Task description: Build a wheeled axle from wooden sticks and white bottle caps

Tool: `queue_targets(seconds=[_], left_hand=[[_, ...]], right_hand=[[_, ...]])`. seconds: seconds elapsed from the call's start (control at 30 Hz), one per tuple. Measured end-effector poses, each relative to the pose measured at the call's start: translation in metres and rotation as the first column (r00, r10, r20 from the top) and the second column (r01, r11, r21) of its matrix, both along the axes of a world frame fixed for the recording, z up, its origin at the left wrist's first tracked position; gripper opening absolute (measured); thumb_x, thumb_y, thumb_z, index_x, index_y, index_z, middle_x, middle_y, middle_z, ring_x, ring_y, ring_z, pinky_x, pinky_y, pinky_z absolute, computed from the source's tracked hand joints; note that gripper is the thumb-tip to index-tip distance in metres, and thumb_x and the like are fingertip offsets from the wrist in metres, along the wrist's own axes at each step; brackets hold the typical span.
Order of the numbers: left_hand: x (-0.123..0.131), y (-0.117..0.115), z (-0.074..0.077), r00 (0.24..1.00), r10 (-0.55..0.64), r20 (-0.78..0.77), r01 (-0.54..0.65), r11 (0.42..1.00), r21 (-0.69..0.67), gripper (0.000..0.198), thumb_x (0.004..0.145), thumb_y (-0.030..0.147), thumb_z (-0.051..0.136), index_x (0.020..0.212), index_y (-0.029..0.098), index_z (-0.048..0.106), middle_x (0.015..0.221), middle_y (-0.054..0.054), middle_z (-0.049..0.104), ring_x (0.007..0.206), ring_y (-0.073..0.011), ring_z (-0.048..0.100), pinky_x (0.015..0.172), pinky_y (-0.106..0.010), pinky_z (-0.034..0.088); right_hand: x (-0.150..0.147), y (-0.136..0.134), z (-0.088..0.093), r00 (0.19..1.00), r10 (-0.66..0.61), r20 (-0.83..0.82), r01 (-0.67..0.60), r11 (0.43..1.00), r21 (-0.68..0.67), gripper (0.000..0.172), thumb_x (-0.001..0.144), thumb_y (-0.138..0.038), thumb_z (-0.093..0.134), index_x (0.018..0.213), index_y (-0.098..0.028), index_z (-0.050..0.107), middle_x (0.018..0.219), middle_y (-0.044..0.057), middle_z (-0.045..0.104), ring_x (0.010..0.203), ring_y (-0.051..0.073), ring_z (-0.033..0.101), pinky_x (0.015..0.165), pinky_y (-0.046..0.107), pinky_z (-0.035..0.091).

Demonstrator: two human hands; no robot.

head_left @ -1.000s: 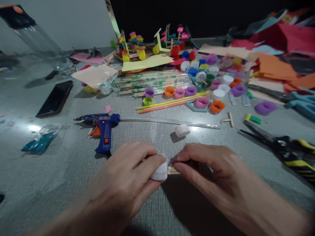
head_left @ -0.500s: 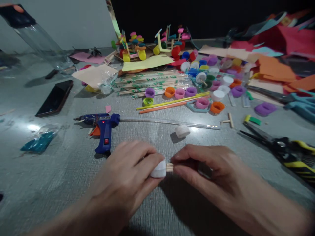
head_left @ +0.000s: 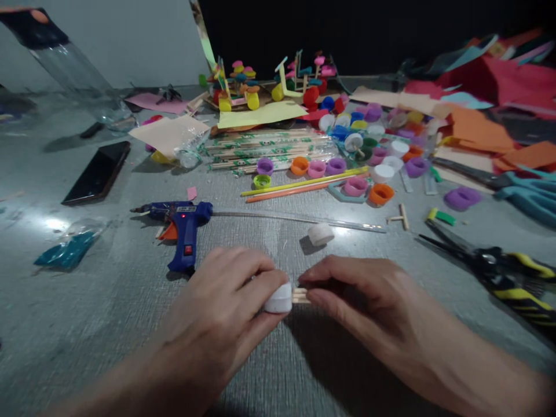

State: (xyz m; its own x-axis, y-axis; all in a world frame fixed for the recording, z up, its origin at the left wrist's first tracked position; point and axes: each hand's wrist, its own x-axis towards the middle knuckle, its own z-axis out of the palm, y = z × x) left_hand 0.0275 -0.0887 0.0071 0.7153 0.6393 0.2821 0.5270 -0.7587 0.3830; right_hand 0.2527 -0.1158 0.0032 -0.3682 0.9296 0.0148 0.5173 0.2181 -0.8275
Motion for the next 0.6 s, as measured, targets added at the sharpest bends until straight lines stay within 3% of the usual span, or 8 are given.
queue_targets(seconds=[0.4,0.6], left_hand=[[-0.0011,0.0012,-0.0025,1.000,0.008,-0.027,-0.008,1.000,0.003,0.012,0.095,0.017,0.063,0.107,0.017,0.063,0.099,-0.004,0.063,0.089,-0.0236,0.056,0.076,-0.040,0.041],[-0.0020,0.0019,-0.0007,0.996,0.019,-0.088,-0.017,1.000,0.023,0.014,0.095,0.017,0.064,0.109,0.017,0.064,0.102,-0.005,0.064,0.092,-0.0255,0.055,0.079,-0.043,0.040]], right_hand=[[0.0021,0.0046,-0.0053,0.996,-0.056,0.067,0.047,0.991,0.126,0.016,0.094,-0.008,0.065,0.098,-0.023,0.071,0.083,-0.004,0.068,0.074,0.013,0.063,0.064,0.026,0.045],[0.0054,0.0066,-0.0080,0.973,-0.057,0.223,-0.018,0.946,0.324,0.014,0.097,-0.006,0.059,0.098,-0.016,0.069,0.086,0.002,0.065,0.078,0.019,0.058,0.066,0.032,0.044]])
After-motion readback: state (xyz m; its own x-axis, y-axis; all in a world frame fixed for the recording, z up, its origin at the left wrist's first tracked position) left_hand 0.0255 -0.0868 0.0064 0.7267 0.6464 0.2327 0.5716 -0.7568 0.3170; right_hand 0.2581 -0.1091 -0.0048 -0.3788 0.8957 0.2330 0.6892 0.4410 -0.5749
